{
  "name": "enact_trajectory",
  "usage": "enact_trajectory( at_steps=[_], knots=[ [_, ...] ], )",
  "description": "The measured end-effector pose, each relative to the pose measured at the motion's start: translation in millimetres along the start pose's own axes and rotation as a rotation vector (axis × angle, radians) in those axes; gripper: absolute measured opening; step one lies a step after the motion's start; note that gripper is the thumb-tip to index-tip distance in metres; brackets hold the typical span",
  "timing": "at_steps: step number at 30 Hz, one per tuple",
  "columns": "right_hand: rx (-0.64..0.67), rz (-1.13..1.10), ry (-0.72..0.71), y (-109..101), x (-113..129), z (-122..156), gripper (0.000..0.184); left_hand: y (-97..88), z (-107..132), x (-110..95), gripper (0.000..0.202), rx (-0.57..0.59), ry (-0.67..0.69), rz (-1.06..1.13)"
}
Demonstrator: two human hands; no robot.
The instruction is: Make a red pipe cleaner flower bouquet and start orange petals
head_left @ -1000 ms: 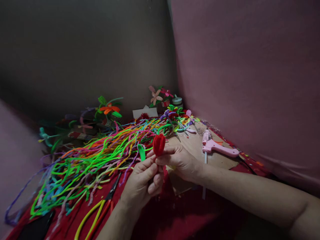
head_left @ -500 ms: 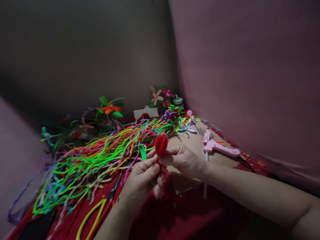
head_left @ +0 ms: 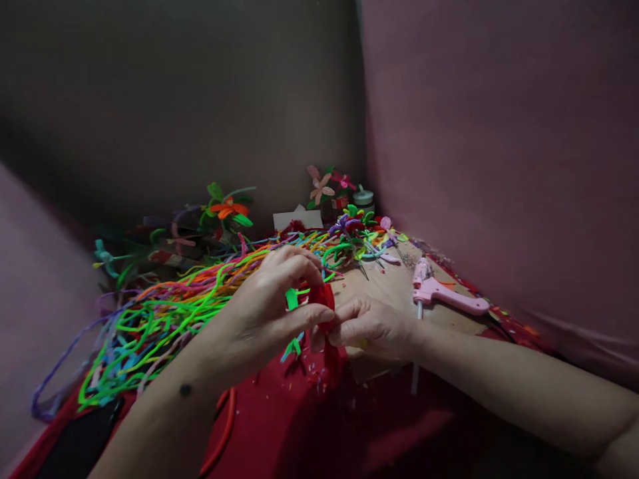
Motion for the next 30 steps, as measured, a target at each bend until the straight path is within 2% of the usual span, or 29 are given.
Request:
enact_trajectory(
  at_steps=[6,9,11,14,18,23,25,28,30],
  knots=[
    [0.049,-0.086,0.088,-3,-8,-3,0.017,-4.2,-11,8,0.009,0.184,0.049,-0.146],
    [0.068,-0.214,0.092,-2,-12,-5,0.012,-2.9,-10,9,0.002,0.224,0.088,-0.101],
    [0.115,-0.278,0.091,0,-13,-6,0.015,-2.9,-10,7,0.004,0.22,0.128,-0.05],
    [0.17,-0.302,0.093,3,-15,-7,0.019,-3.7,-8,5,0.009,0.231,0.194,0.019],
    [0.191,-0.321,0.11,7,-19,-7,0.017,-4.8,-8,6,0.011,0.312,0.29,0.051],
    [0.204,-0.327,0.133,8,-19,-9,0.015,-1.8,-10,11,0.001,0.398,0.22,0.007],
    [0.186,-0.337,0.123,6,-16,-9,0.014,0.8,-9,9,0.004,0.392,0.245,-0.047],
    [0.178,-0.326,0.093,5,-12,-8,0.015,3.1,-7,4,0.013,0.318,0.312,-0.087],
    [0.175,-0.303,0.098,4,-13,-8,0.015,4.0,-7,3,0.012,0.281,0.32,-0.102]
  ],
)
Point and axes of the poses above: each hand's wrist, its own z-axis away from the middle knuckle, its own y-axis out of the palm, x = y × z, the point moved 3 cm from there along -z, towards the middle knuckle, and after that the axes turned 9 degrees about z, right-handed, at the moved point
